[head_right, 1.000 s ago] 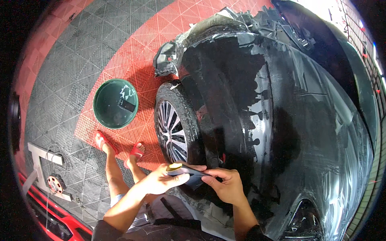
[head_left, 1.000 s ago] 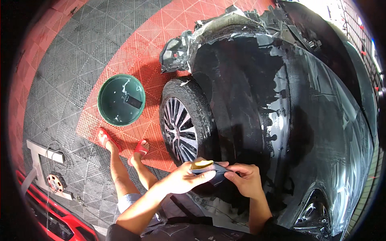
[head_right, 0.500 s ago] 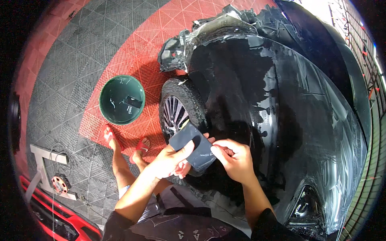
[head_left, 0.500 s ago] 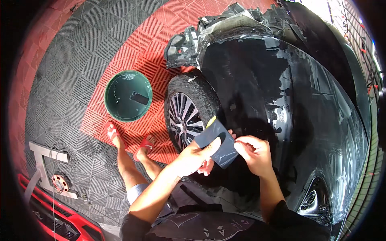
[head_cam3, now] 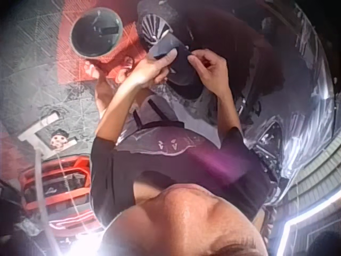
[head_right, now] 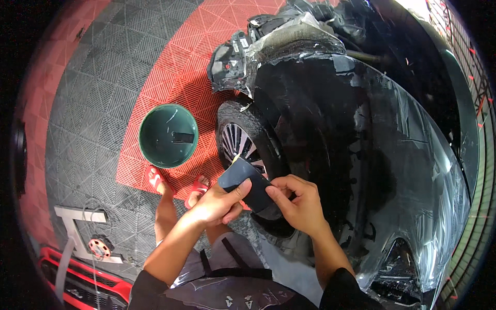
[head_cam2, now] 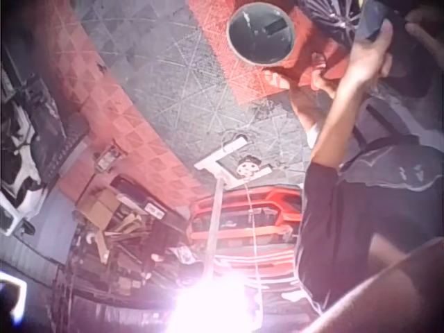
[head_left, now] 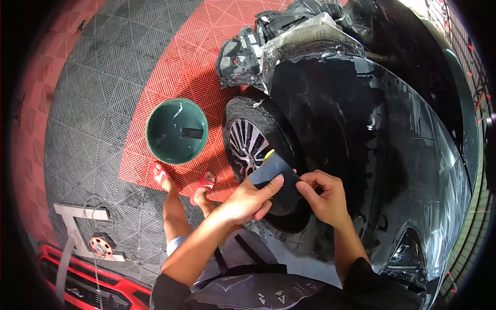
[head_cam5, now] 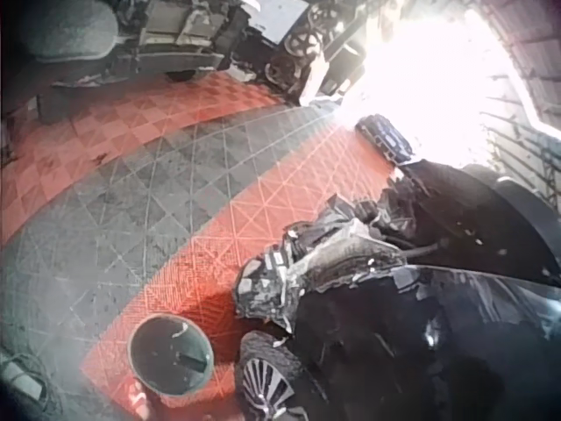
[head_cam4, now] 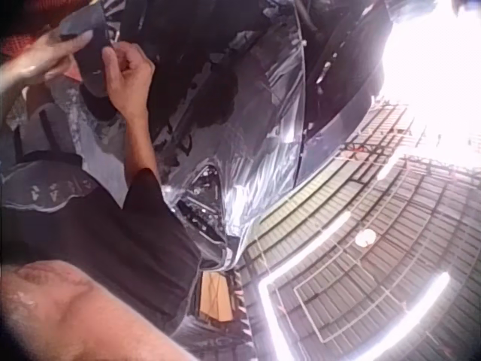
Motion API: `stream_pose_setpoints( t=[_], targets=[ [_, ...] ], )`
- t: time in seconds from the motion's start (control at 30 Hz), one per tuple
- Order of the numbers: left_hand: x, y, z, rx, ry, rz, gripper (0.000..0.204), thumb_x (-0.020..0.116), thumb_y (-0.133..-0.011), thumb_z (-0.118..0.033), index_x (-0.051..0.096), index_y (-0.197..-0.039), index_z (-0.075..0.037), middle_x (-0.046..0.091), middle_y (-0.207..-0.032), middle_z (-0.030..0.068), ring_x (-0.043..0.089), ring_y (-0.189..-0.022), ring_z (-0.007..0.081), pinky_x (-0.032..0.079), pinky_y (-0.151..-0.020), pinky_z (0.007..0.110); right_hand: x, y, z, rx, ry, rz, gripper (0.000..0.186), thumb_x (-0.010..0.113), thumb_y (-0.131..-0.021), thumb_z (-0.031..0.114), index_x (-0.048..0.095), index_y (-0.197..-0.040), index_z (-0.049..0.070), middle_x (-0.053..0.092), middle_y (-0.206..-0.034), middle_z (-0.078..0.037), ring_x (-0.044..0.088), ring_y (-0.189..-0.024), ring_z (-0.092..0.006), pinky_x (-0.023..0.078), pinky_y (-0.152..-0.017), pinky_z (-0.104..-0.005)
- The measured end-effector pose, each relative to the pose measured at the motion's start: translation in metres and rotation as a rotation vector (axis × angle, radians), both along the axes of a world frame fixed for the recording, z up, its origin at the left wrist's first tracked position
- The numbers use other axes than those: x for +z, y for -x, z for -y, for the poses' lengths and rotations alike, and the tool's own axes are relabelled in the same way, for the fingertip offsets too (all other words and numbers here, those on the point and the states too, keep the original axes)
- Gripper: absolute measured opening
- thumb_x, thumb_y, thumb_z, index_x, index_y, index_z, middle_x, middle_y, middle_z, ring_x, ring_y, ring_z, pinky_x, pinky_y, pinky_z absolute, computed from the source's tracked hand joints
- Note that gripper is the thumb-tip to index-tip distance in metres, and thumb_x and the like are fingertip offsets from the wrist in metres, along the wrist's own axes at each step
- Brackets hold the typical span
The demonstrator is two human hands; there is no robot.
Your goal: The recorder is wet sanding the black front fender of a car using a yellow sanding block and water from a green bucket.
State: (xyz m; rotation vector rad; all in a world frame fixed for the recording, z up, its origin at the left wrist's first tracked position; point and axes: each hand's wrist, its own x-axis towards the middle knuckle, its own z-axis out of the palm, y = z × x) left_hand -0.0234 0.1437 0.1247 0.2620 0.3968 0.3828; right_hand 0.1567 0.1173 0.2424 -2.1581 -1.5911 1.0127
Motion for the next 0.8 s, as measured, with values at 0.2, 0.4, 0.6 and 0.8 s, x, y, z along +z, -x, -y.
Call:
stream_pose_setpoints(
  t=[0.2,0.4,0.6,0.8],
  targets=[
    [-0.003,0.01,-0.018,-0.152,0.023,0.018,0.042,0.054,-0.104,-0.04,0.059,-0.125,-0.004,0.059,-0.057,0.0035,0.057,-0.041,0.0107,0.043,-0.038,0.022,-0.009,0.016,0.002,-0.182,0.007,-0.047,0.006,0.074,-0.088,0.005,0.07,-0.09,0.001,0.065,-0.079,-0.001,0.057,-0.07,-0.0053,0.045,-0.066,-0.0217],
    [0.008,0.004,-0.02,-0.23,-0.086,-0.012,0.042,0.057,-0.103,-0.036,0.057,-0.116,0.004,0.067,-0.067,0.0154,0.068,-0.053,0.0208,0.053,-0.044,0.027,-0.007,0.01,0.007,-0.168,-0.084,-0.032,0.011,0.076,-0.087,0.008,0.069,-0.09,0.0,0.068,-0.075,-0.005,0.061,-0.065,-0.0067,0.047,-0.058,-0.0238],
    [0.038,-0.063,-0.006,0.117,0.095,-0.053,0.04,0.056,-0.103,-0.031,0.056,-0.116,0.008,0.072,-0.082,0.0217,0.073,-0.066,0.028,0.061,-0.06,0.033,0.052,-0.035,-0.009,0.17,-0.148,0.375,0.017,0.078,-0.084,0.016,0.07,-0.094,0.003,0.07,-0.086,-0.013,0.068,-0.075,-0.0296,0.052,-0.064,-0.0357],
    [0.06,-0.193,0.023,0.951,-0.686,-0.678,0.045,0.053,-0.091,0.005,0.05,-0.136,0.011,0.034,-0.15,0.037,0.034,-0.142,0.0472,0.026,-0.119,0.045,0.172,-0.072,-0.093,0.687,-0.536,1.296,0.016,0.07,-0.088,0.014,0.066,-0.101,0.004,0.066,-0.108,-0.014,0.06,-0.106,-0.0332,0.044,-0.093,-0.0426]
  ],
)
